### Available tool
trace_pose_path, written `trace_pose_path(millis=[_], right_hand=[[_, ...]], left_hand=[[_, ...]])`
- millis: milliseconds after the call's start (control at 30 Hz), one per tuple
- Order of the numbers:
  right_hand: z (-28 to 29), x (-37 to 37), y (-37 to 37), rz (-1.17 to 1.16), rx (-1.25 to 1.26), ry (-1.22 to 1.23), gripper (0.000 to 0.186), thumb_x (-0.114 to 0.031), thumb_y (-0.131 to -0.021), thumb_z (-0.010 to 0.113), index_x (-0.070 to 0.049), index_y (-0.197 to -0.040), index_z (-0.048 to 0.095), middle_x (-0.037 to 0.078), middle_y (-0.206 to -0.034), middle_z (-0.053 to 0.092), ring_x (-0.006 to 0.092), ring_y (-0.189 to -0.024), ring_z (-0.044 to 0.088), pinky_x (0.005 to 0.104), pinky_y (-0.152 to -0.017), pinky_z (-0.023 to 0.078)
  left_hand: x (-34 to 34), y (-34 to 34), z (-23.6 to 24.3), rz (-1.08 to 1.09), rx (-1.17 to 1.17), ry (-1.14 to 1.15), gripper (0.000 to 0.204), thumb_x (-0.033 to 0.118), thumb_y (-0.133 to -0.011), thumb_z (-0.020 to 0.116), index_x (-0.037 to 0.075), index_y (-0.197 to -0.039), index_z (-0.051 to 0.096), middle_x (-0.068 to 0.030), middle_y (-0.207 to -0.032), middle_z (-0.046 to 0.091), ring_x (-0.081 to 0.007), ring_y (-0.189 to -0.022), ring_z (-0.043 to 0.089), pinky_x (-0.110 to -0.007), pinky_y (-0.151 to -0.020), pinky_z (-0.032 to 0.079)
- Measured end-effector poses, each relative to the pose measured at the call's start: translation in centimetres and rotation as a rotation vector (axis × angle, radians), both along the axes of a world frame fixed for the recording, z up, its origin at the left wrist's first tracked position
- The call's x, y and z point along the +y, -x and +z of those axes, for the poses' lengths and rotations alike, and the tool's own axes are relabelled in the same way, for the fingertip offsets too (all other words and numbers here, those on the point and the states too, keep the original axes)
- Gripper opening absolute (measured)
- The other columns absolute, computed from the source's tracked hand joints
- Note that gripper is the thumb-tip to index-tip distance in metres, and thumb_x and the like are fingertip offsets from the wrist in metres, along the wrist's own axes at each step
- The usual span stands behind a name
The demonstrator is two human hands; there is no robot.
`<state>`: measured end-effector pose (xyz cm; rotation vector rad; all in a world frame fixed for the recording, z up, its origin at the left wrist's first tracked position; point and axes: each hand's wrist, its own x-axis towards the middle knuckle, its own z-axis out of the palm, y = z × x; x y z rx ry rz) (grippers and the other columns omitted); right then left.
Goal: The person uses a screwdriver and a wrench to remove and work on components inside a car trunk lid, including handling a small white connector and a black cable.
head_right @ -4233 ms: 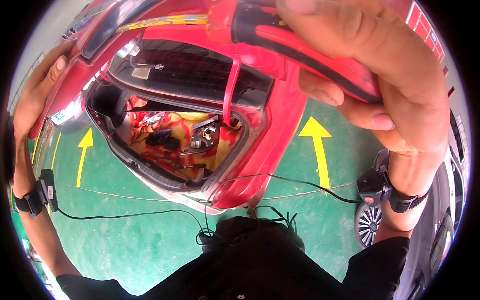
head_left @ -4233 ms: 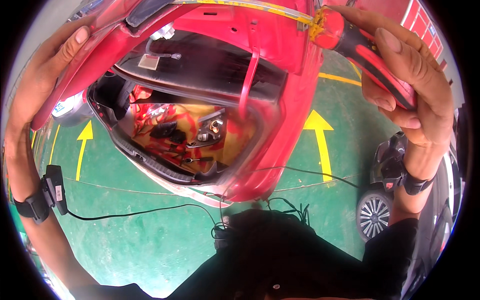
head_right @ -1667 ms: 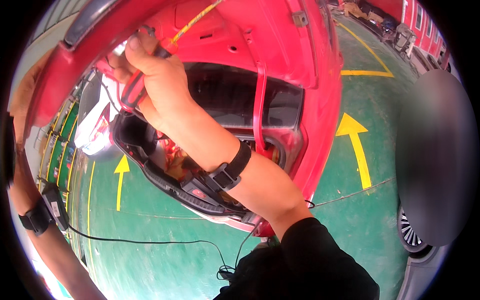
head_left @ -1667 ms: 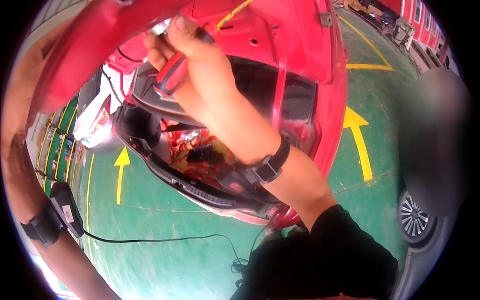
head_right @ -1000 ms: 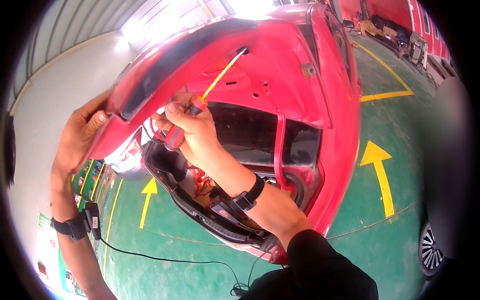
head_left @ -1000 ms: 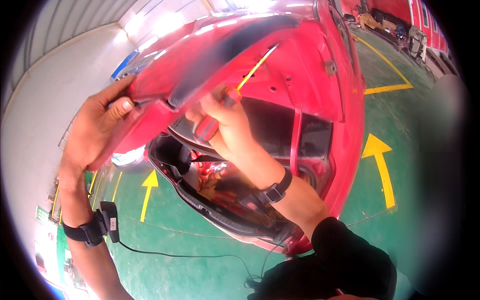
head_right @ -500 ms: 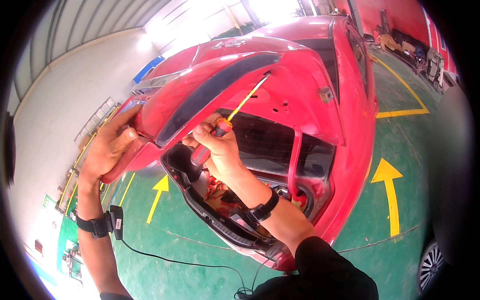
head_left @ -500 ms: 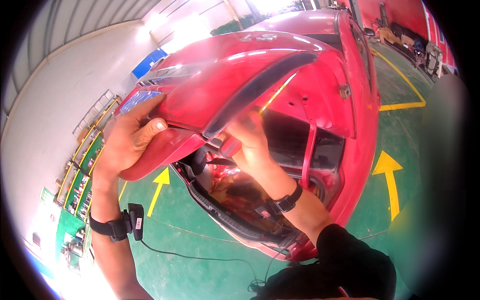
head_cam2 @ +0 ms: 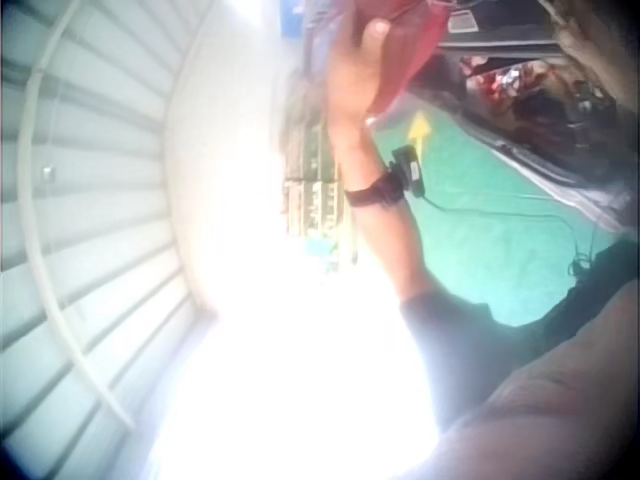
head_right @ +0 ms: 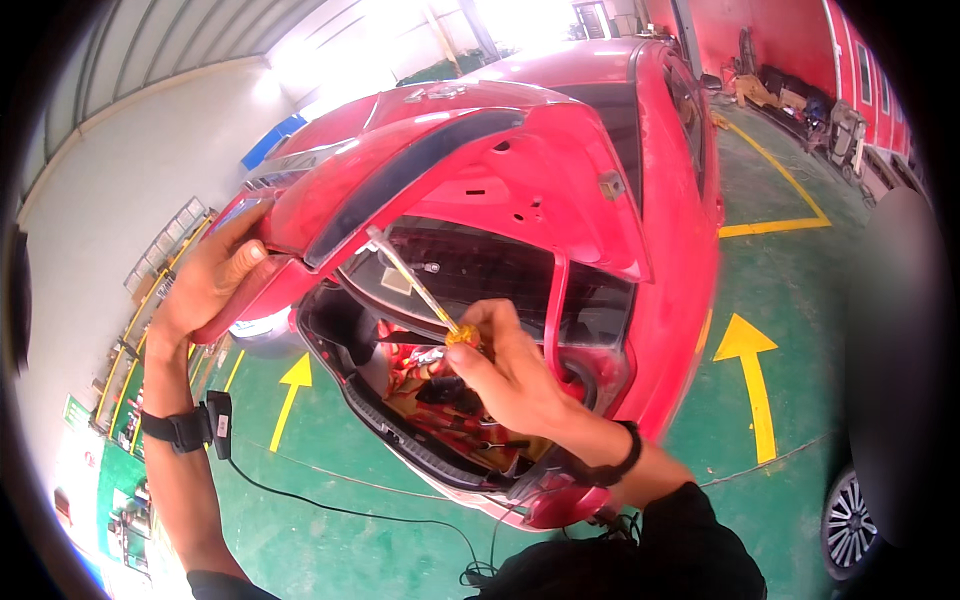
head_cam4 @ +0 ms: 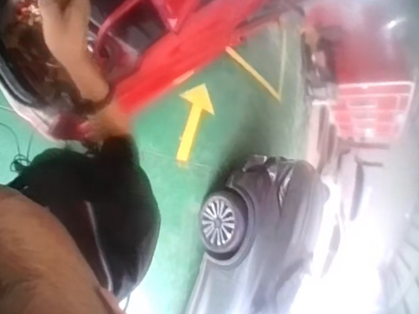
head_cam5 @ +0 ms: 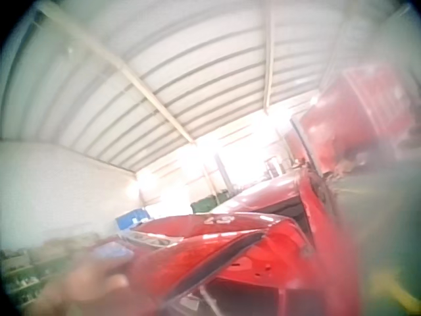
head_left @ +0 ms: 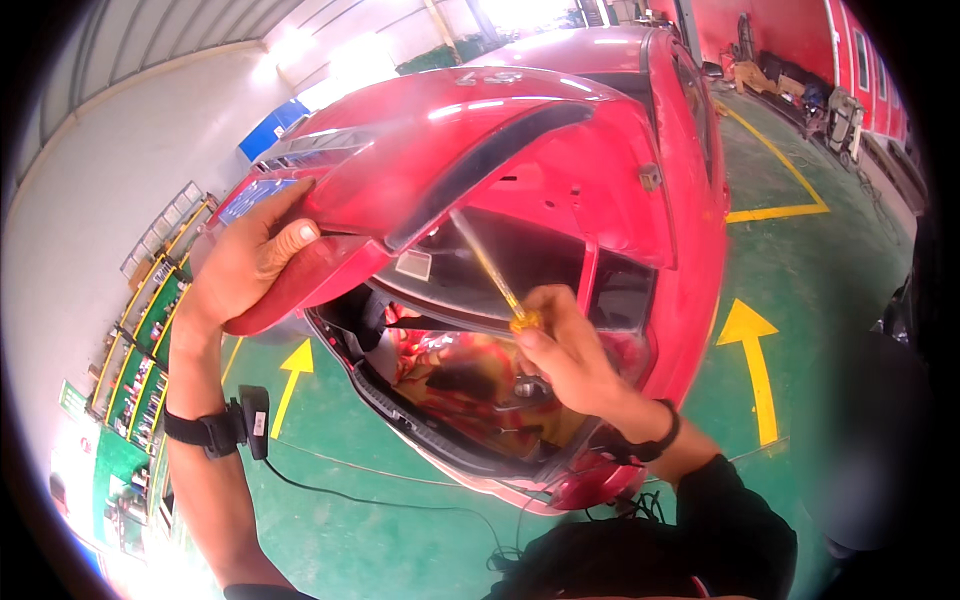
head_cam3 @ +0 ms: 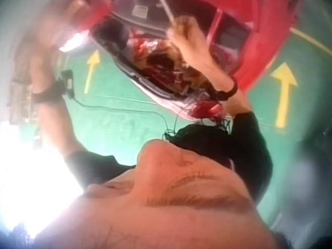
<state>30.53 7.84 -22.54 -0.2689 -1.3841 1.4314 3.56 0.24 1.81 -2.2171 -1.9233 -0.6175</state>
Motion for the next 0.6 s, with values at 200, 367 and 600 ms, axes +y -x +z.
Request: trace_pose_path(millis=[200, 367, 600], right_hand=[[4.5, -3.0, -8.5, -0.256, -0.391, -0.379, 0.030, -0.012, -0.096, 0.063, -0.001, -0.118, 0.046, 0.014, -0.091, 0.062, 0.0234, -0.071, 0.063, 0.0312, -0.064, 0.049], [7.9, -4.6, -10.8, -0.463, -0.509, -0.596, 0.030, -0.008, -0.093, 0.066, 0.001, -0.118, 0.050, 0.017, -0.090, 0.064, 0.0337, -0.076, 0.065, 0.0385, -0.066, 0.051], [11.1, -5.2, -11.5, -0.551, -0.666, -0.730, 0.024, -0.008, -0.091, 0.065, 0.000, -0.110, 0.053, 0.019, -0.087, 0.065, 0.0386, -0.074, 0.065, 0.0422, -0.061, 0.050]], left_hand=[[-0.2, 0.4, -0.3, -0.037, -0.021, 0.010, 0.067, 0.046, -0.095, 0.061, -0.003, -0.140, 0.048, -0.0187, -0.127, 0.063, -0.0237, -0.115, 0.061, -0.032, -0.100, 0.044], [-0.3, -0.5, 0.2, -0.054, -0.013, -0.008, 0.064, 0.042, -0.096, 0.060, -0.004, -0.139, 0.049, -0.0212, -0.128, 0.062, -0.0260, -0.117, 0.059, -0.033, -0.102, 0.043], [-0.1, -0.5, 0.1, -0.103, 0.009, -0.015, 0.064, 0.041, -0.097, 0.059, -0.006, -0.138, 0.049, -0.0235, -0.129, 0.060, -0.0276, -0.120, 0.057, -0.035, -0.104, 0.042]])
